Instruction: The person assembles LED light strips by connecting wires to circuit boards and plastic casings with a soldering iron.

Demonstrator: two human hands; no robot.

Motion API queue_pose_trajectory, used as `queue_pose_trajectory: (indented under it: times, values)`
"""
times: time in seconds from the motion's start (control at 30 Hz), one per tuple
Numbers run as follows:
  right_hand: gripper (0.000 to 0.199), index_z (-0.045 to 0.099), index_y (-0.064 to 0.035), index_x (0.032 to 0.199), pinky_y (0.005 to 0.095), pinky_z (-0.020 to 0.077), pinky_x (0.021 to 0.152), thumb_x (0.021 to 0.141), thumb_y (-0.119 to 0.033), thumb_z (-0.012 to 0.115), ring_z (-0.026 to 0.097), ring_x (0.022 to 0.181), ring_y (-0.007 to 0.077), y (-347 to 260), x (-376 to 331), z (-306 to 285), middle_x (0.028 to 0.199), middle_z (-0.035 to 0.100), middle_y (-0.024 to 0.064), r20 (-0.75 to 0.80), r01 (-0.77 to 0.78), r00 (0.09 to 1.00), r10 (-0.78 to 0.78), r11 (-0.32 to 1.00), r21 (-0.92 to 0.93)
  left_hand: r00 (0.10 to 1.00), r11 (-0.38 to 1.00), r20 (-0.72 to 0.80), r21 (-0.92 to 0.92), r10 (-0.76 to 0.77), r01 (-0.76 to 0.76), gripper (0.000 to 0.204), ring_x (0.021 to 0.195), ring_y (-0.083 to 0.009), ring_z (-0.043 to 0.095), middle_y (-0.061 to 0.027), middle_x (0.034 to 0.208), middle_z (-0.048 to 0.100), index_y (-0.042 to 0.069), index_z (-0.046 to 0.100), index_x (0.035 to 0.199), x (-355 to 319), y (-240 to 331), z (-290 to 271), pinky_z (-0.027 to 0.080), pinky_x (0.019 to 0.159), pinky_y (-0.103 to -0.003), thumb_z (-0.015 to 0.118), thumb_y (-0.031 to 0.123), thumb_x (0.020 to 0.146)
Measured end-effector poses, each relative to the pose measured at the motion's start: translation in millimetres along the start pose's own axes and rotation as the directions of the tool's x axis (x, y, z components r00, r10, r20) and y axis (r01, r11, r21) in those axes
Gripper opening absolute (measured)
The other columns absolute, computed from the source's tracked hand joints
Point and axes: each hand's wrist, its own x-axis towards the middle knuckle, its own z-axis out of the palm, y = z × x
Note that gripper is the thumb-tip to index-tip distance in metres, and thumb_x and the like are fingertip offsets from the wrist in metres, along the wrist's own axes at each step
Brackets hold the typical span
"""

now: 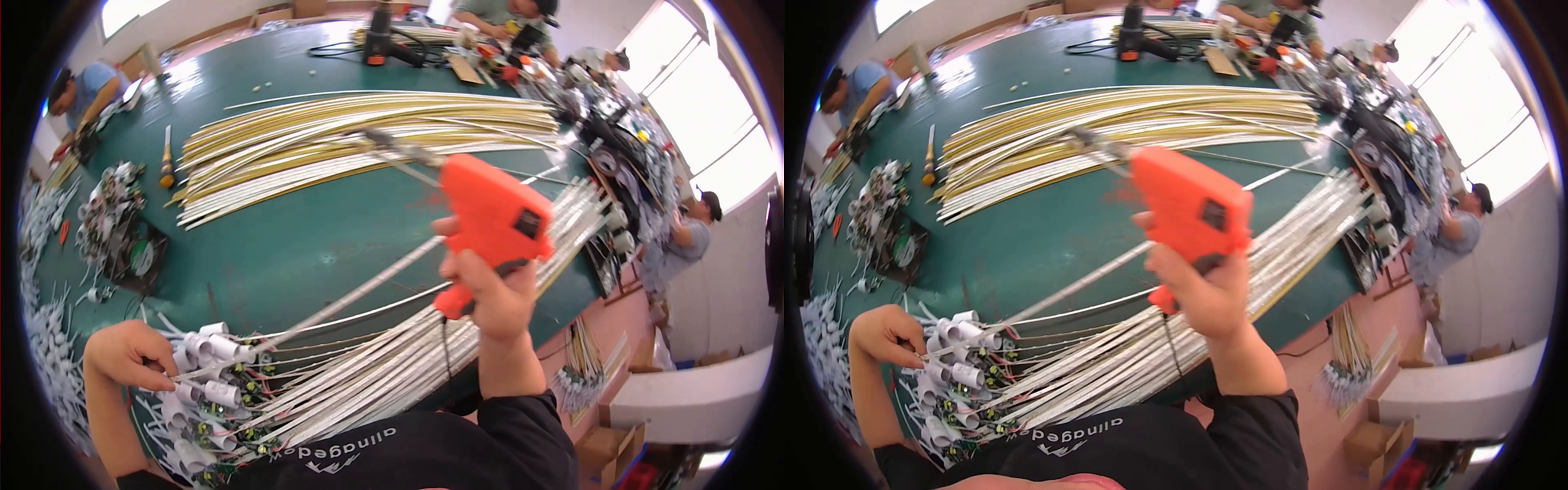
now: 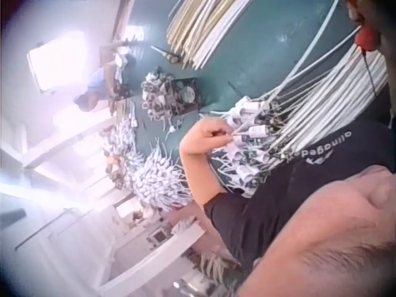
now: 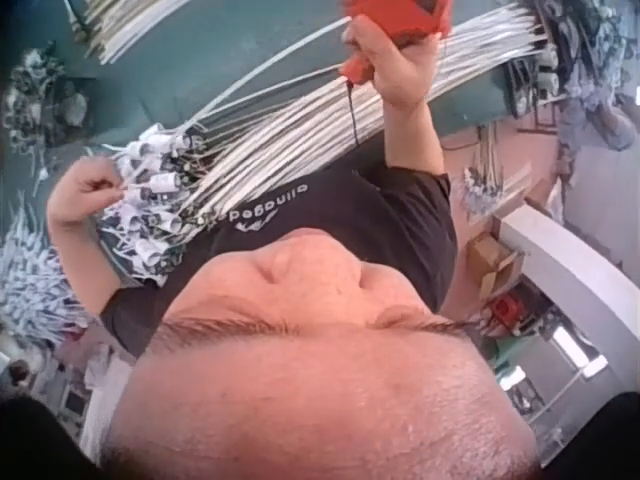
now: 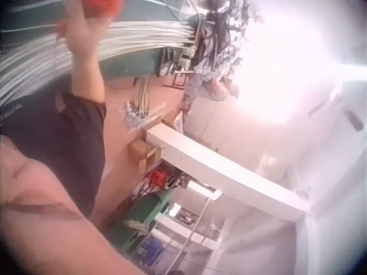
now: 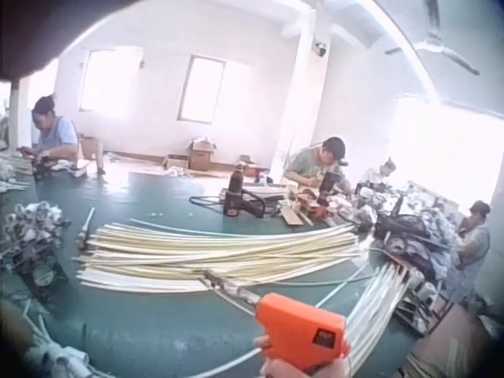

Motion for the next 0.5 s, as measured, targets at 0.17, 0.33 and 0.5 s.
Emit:
queue_pose_trajectory:
  times: [0.17,0.33,0.5]
  values:
    - [0.042,0.051,0.0065,0.121,0.0247,0.0489,0.064,0.081,-0.004,0.061,0.06,0.072,0.0128,0,7,-10,0.106,0.063,0.0169,-0.066,0.116,0.991,-0.118,0.993,-0.035,0.994,0.994,0.063,0.06,-0.09,0.087,0.017,0.055,-0.0166,0.053,-0.0036,0.062,0.057,0.006,0.069,0.085,0,24,22,0.042,0.051,-0.03,0.074,0.019,0.077]
    - [0.052,0.039,0.0077,0.129,0.0233,0.0467,0.059,0.086,-0.013,0.06,0.057,0.068,0.0136,1,9,-16,0.107,0.06,0.0223,-0.061,0.217,0.973,-0.225,0.97,-0.112,0.944,0.856,-0.132,0.473,0.302,-0.208,0.021,0.079,-0.0288,0.059,-0.0083,0.083,0.06,0.007,0.067,0.086,23,60,30,0.047,0.071,-0.04,0.073,0.02,0.072]
    - [0.05,0.041,0.0073,0.127,0.0216,0.0445,0.057,0.086,-0.014,0.06,0.055,0.066,0.0121,-6,11,-16,0.106,0.061,0.0207,-0.131,0.236,0.96,-0.246,0.968,-0.09,0.884,0.751,-0.345,0.66,0.317,-0.012,0.019,0.088,-0.0331,0.057,-0.0142,0.088,0.059,0.004,0.061,0.093,99,75,-27,0.047,0.079,-0.043,0.059,0.019,0.081]
